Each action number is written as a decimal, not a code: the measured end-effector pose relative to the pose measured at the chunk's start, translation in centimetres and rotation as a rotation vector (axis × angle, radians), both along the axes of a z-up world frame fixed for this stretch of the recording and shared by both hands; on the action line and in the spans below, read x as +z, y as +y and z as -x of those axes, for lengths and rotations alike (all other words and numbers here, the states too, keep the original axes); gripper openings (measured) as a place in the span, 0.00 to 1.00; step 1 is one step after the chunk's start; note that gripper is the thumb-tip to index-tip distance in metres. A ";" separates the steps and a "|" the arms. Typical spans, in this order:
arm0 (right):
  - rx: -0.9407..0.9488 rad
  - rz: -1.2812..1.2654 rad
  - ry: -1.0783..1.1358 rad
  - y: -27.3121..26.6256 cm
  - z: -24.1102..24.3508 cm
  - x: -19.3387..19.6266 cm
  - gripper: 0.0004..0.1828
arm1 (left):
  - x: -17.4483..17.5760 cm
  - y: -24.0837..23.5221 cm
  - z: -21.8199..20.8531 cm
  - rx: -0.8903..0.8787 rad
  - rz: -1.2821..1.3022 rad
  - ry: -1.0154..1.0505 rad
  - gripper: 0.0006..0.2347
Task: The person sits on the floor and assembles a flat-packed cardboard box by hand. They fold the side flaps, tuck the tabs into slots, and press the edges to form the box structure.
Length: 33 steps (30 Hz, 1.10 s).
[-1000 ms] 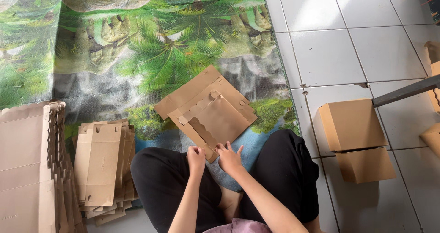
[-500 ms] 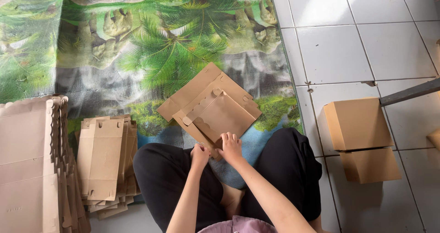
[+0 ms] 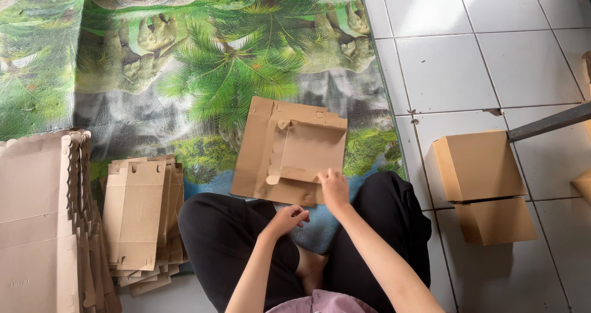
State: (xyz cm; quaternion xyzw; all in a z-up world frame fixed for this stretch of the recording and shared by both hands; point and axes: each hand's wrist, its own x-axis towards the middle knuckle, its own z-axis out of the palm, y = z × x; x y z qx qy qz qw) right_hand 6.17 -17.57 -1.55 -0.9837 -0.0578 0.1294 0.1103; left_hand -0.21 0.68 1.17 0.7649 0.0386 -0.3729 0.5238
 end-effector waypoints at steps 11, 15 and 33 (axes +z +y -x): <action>-0.064 -0.114 -0.144 1.7 2.2 -1.4 0.26 | -4.8 0.3 -0.4 0.113 -0.174 -0.254 0.08; 0.117 -0.041 -0.008 3.2 3.8 -1.5 0.35 | -4.3 0.2 -0.4 0.138 -0.239 -0.448 0.06; 0.021 -0.242 0.136 1.2 1.1 -2.4 0.38 | -8.8 0.4 -1.3 0.592 -0.606 -0.295 0.30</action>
